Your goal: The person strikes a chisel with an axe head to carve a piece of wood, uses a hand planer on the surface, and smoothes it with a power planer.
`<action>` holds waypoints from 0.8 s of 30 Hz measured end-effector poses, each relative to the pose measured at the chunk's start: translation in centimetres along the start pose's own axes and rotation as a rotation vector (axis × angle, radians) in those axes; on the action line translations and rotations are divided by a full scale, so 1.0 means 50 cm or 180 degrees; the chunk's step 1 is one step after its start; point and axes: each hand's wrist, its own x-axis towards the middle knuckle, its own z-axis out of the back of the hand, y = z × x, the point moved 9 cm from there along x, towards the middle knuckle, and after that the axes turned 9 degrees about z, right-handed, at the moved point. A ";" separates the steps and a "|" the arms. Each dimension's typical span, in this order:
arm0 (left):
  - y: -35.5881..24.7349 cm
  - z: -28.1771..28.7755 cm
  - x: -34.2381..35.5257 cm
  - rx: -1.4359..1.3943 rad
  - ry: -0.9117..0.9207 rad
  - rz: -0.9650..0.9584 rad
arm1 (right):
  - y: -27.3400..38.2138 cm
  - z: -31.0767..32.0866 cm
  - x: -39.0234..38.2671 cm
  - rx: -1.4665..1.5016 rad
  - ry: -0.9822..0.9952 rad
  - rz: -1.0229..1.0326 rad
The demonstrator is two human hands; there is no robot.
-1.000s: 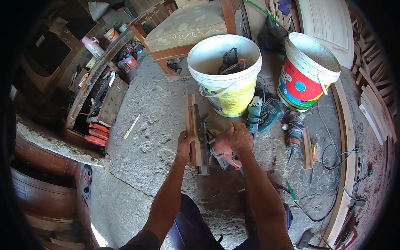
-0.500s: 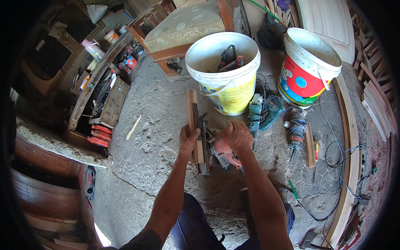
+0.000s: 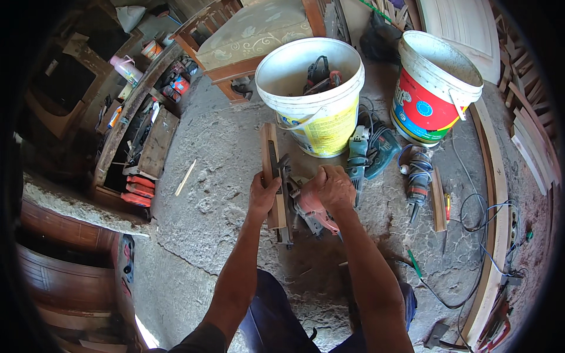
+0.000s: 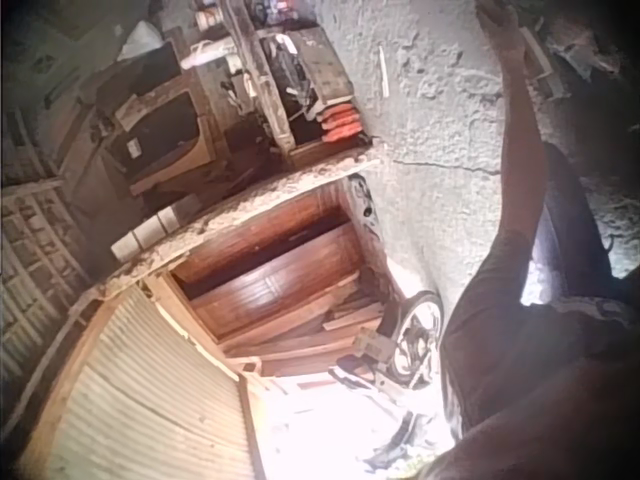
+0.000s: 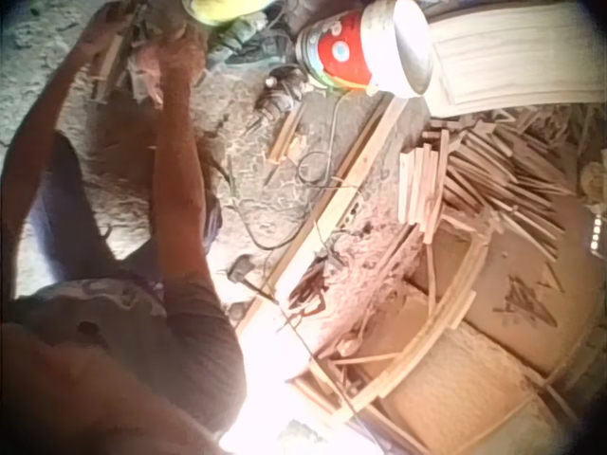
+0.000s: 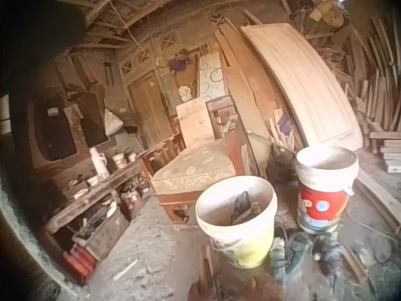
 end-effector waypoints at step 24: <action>0.082 -0.051 0.017 -0.2019 0.0751 0.0483 | -0.017 -0.015 0.003 -0.0061 -0.0083 0.0071</action>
